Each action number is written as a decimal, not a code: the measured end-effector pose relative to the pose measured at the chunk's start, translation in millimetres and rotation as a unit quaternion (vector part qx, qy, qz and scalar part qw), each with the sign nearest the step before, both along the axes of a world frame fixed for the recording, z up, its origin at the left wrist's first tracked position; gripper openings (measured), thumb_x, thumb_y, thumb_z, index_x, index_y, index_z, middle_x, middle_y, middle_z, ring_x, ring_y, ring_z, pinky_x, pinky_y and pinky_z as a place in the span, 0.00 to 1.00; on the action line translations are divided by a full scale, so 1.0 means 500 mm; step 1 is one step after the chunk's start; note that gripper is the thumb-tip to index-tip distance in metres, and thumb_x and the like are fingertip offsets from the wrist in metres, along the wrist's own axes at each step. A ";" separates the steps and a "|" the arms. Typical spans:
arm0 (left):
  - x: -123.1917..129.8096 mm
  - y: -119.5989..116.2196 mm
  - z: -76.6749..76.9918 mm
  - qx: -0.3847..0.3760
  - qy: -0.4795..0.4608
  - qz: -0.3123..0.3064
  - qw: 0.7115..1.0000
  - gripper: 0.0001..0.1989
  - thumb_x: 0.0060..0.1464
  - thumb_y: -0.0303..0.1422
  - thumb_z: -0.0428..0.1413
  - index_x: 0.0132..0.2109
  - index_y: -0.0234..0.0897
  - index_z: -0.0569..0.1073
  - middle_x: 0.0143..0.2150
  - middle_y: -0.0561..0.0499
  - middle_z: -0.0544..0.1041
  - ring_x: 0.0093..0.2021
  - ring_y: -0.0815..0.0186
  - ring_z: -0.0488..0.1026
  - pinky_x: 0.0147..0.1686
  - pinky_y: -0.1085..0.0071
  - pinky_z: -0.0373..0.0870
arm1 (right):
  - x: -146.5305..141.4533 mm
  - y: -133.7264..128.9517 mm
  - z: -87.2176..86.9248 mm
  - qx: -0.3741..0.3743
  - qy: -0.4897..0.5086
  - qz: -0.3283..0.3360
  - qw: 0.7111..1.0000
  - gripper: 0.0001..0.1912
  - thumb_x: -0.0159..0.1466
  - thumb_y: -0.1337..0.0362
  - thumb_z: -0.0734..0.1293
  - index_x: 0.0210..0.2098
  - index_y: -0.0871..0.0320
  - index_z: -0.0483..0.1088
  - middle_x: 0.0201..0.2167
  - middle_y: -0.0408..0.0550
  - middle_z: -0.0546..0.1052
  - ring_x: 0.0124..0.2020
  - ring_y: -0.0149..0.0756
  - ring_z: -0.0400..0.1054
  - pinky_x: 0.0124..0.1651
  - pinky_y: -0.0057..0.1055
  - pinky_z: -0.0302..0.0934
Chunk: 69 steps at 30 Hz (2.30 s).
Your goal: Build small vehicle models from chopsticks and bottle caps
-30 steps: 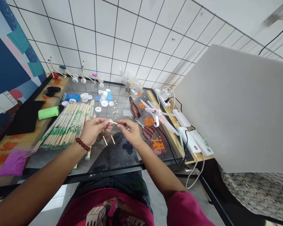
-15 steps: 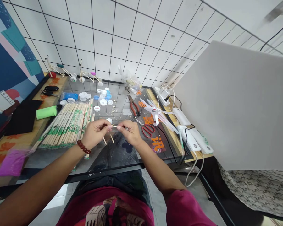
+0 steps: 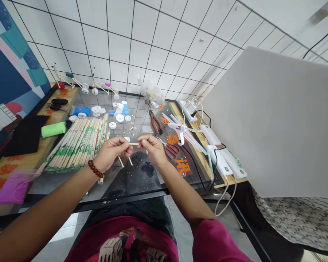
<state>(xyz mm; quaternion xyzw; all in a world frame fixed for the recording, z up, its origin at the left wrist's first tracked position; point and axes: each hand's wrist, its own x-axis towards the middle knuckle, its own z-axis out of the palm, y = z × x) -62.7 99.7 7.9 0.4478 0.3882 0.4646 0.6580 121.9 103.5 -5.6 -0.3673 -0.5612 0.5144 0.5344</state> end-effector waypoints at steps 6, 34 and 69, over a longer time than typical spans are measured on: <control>-0.015 0.015 0.012 0.062 0.030 0.097 0.993 0.13 0.42 0.38 0.69 0.33 0.34 0.79 0.29 0.48 0.81 0.31 0.64 0.78 0.35 0.67 0.76 | 0.018 -0.004 0.006 0.159 -0.215 -0.065 0.961 0.21 0.63 0.50 0.70 0.21 0.56 0.68 0.22 0.42 0.72 0.25 0.31 0.64 0.33 0.30 0.58; -0.053 0.048 -0.005 0.134 0.323 0.149 0.925 0.17 0.47 0.38 0.62 0.43 0.35 0.83 0.34 0.46 0.82 0.26 0.66 0.73 0.29 0.71 0.71 | 0.100 0.019 0.010 0.133 -0.584 -0.113 0.793 0.09 0.68 0.65 0.66 0.44 0.56 0.78 0.42 0.51 0.79 0.46 0.42 0.72 0.49 0.36 0.60; -0.018 0.009 -0.044 0.329 0.435 0.066 0.836 0.12 0.61 0.31 0.52 0.43 0.40 0.81 0.38 0.46 0.81 0.35 0.62 0.77 0.35 0.68 0.69 | -0.023 0.047 -0.018 0.082 -0.474 -0.033 0.876 0.10 0.68 0.64 0.66 0.46 0.53 0.78 0.39 0.48 0.83 0.40 0.39 0.76 0.44 0.32 0.65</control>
